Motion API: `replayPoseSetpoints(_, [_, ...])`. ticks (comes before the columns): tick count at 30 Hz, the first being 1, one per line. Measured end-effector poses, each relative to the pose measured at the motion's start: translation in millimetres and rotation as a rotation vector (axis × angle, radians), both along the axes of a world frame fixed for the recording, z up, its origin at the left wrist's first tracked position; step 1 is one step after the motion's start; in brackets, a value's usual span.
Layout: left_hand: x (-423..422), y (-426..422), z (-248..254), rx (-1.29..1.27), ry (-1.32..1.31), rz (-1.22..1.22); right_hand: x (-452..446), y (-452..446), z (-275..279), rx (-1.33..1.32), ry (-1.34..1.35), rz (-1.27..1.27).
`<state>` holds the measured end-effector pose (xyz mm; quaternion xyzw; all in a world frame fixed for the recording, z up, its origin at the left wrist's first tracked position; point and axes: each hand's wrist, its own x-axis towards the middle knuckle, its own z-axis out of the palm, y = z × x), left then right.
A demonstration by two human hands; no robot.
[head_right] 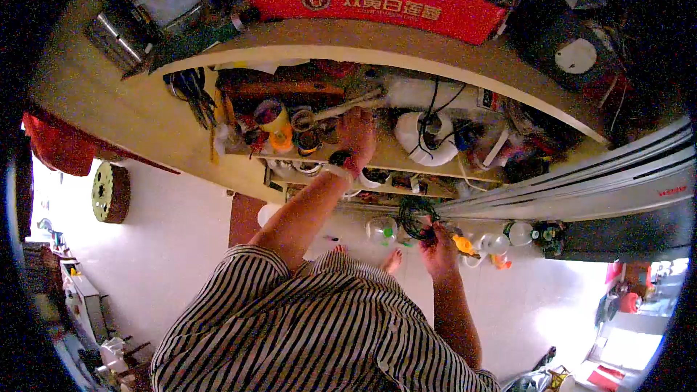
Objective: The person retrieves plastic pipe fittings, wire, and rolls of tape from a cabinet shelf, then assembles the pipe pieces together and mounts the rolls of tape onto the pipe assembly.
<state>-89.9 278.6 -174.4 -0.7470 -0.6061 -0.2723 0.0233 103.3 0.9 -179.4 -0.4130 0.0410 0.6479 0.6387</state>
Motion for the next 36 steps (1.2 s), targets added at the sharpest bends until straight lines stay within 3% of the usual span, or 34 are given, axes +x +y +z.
replayPoseSetpoints(6, [-33.9, -28.1, 9.0, -0.027, -0.136, 0.068, 0.1, 9.0, -14.0, 0.026, -0.078, 0.095])
replayPoseSetpoints(8, [-45.9, -27.8, -2.8, 0.172, 0.065, 0.150, -16.9, 19.2, 5.8, 0.056, -0.265, 0.221])
replayPoseSetpoints(11, [-63.6, -31.0, 2.9, 0.153, 0.152, 0.107, -32.5, 36.2, 24.0, 0.085, -0.450, 0.343])
replayPoseSetpoints(13, [-64.4, -32.5, 4.9, 0.122, 0.170, 0.123, -36.2, 50.7, 28.9, 0.051, -0.014, 0.296])
replayPoseSetpoints(15, [-64.7, -35.9, 12.0, -0.081, 0.211, 0.035, -41.2, 63.8, 27.1, 0.028, -0.004, 0.266])
replayPoseSetpoints(19, [-62.8, -34.8, 9.6, -0.056, 0.270, -0.016, -51.9, 87.7, 26.5, 0.077, -0.011, 0.234])
replayPoseSetpoints(21, [-60.3, -30.5, -0.9, 0.098, 0.267, 0.005, -65.7, 103.2, 34.8, 0.081, -0.039, 0.241])
replayPoseSetpoints(26, [-46.1, 1.8, -35.3, 0.045, 0.220, -0.112, -87.4, 138.9, 28.2, 0.101, -0.033, 0.304])
replayPoseSetpoints(29, [-40.8, -1.1, -28.8, 0.051, 0.115, -0.154, -83.3, 153.6, 14.9, 0.175, 0.069, 0.387])
replayPoseSetpoints(32, [-46.4, -16.5, 14.5, 0.068, -0.049, -0.193, -76.3, 162.7, -9.2, 0.247, 0.093, 0.363])
replayPoseSetpoints(34, [-51.7, -19.3, 30.9, 0.060, -0.414, -0.240, -69.6, 166.5, -19.8, 0.110, 0.022, 0.281])
replayPoseSetpoints(36, [-57.2, -23.6, 46.0, 0.072, -0.537, -0.192, -67.3, 167.4, -17.7, 0.119, 0.009, 0.255])
